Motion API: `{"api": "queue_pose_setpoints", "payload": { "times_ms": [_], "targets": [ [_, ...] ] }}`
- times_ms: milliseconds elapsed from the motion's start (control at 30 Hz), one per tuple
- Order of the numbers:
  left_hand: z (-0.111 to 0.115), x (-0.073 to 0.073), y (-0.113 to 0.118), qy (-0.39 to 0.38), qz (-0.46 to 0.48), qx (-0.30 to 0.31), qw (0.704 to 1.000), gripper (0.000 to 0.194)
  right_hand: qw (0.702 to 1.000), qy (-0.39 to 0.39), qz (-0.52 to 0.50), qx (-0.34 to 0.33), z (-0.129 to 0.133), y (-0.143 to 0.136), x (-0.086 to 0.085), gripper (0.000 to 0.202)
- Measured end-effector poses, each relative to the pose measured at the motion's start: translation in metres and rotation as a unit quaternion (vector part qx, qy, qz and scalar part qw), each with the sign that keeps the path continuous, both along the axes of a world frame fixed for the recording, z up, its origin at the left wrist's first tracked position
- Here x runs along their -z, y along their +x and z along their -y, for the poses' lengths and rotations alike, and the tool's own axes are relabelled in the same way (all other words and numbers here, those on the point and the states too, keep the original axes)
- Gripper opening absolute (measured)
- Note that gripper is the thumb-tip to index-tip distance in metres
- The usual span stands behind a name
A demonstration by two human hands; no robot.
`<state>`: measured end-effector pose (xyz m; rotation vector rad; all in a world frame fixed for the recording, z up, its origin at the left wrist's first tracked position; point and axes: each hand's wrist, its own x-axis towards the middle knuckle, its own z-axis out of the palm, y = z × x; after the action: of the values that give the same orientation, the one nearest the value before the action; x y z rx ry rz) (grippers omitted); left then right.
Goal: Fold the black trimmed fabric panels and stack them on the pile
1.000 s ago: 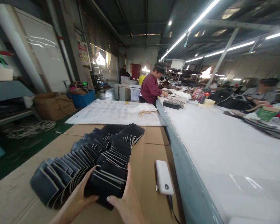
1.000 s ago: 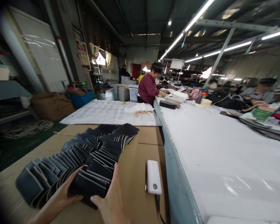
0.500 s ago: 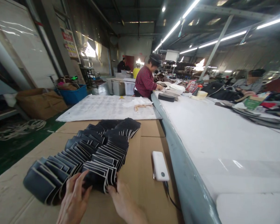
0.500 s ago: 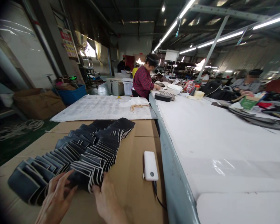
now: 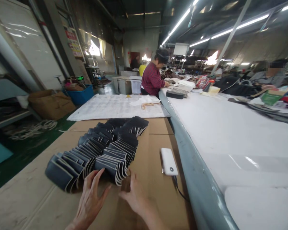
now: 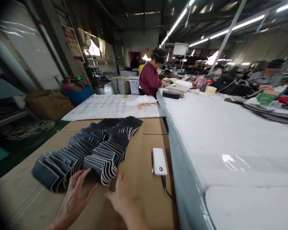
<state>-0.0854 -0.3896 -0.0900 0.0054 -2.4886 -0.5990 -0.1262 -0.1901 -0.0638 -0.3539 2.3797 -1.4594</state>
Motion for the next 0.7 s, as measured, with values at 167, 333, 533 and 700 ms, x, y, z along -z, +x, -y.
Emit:
{"api": "queue_pose_setpoints", "payload": {
  "times_ms": [167, 333, 533, 700],
  "targets": [
    [0.001, -0.009, 0.008, 0.047, -0.008, -0.007, 0.999, 0.058, 0.999, 0.011, 0.028, 0.013, 0.004, 0.005, -0.010, 0.100],
    [0.008, -0.010, 0.011, 0.077, 0.034, -0.021, 0.996, 0.052, 0.998, 0.031, 0.048, -0.009, 0.002, 0.005, -0.013, 0.098],
    [0.009, 0.002, 0.019, 0.147, 0.035, -0.012, 0.988, 0.049, 0.999, 0.016, 0.020, -0.025, 0.009, 0.004, -0.009, 0.099],
    [-0.004, -0.005, 0.004, 0.133, 0.021, 0.006, 0.991, 0.044, 0.999, -0.030, 0.032, -0.022, 0.021, -0.007, -0.010, 0.052]
  ]
}}
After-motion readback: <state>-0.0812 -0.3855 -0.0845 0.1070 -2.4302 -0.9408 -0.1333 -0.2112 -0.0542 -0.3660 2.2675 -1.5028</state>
